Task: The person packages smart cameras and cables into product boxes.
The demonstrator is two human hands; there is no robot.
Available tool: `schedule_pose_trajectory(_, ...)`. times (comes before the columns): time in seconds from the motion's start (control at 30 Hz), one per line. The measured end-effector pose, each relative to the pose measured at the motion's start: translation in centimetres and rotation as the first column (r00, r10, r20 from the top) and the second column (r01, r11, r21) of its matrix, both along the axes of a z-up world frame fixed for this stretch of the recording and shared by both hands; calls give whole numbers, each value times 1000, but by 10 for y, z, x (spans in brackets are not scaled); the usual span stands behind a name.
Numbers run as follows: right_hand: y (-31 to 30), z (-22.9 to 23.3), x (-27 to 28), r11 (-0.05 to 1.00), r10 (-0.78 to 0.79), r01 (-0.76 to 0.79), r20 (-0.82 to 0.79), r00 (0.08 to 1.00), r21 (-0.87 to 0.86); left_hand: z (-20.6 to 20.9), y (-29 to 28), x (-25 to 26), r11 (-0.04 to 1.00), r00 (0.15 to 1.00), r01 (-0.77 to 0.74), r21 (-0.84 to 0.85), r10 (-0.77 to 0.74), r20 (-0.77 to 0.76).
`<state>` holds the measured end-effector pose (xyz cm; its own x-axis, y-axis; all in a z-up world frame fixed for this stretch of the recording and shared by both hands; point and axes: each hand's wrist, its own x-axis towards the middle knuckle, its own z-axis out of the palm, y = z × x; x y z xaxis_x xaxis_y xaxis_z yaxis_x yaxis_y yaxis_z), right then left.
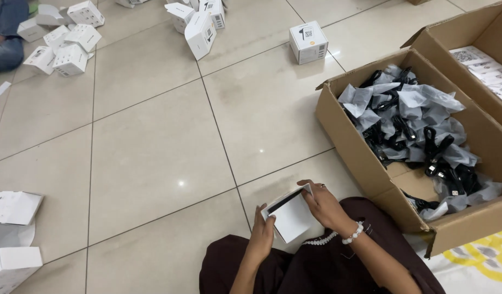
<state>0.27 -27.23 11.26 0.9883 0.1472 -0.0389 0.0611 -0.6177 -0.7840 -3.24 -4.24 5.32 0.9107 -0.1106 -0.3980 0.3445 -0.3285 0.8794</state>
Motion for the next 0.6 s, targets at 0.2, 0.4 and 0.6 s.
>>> schedule_pose_trajectory(0.2, 11, -33, 0, 999, -27, 29, -114, 993, 14, -37, -23, 14, 906, 925, -318, -278, 232, -301)
schedule_pose_trajectory(0.4, -42, -36, 19, 994, 112, -113, -228, 967, 8, -17, -38, 19, 998, 987, -68, -12, 69, 144)
schedule_pose_trajectory(0.6, -47, -22, 18, 985, 159, -167, -153, 975, -41, 21, -37, 16, 996, 992, 3, 86, -14, 126)
